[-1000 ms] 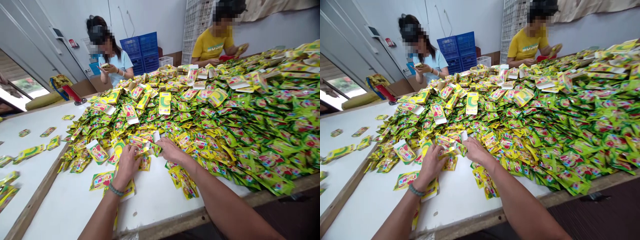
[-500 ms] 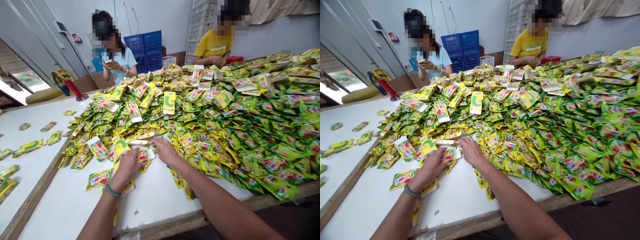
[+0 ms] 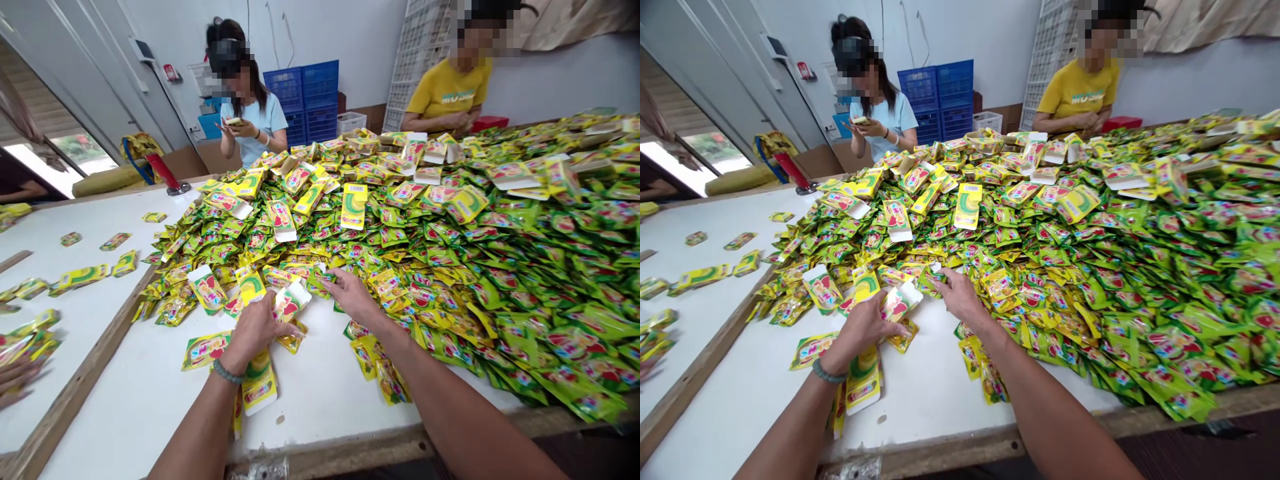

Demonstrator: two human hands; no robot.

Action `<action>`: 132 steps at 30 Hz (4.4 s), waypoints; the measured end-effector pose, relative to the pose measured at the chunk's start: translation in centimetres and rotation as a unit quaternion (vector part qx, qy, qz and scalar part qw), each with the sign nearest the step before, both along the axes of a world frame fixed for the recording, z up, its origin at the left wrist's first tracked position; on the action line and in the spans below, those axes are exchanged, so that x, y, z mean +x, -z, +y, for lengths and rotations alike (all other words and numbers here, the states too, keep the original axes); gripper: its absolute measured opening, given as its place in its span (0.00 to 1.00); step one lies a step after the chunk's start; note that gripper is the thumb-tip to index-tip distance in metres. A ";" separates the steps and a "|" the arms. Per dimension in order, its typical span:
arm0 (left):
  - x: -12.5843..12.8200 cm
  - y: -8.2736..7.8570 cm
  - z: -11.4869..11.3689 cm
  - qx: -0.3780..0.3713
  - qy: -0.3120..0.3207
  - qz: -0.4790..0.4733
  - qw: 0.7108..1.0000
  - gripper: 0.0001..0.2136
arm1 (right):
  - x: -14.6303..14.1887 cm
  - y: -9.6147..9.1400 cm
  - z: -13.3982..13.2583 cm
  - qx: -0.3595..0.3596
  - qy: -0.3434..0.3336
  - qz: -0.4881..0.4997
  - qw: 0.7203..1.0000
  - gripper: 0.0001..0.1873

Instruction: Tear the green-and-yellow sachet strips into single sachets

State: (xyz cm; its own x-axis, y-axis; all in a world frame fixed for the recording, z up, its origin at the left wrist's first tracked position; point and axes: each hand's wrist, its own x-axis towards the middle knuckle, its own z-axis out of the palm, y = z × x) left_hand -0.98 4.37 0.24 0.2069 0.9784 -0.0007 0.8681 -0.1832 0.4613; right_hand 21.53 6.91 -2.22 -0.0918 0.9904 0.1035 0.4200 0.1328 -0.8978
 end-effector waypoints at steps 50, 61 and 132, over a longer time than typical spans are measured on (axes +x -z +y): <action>0.8 -1.1 -0.6 -0.292 -0.073 -0.602 0.740 0.20 | 0.6 -3.0 -0.6 -0.016 -0.184 0.060 0.981 0.09; 0.8 -1.0 -0.4 -0.255 -0.066 -0.552 0.791 0.20 | -0.3 -3.0 -1.1 0.026 -0.110 -0.052 0.992 0.05; 0.0 -1.4 -0.4 -0.245 -0.066 -0.493 0.832 0.17 | -1.5 -2.2 -1.7 0.052 -0.053 -0.030 0.997 0.09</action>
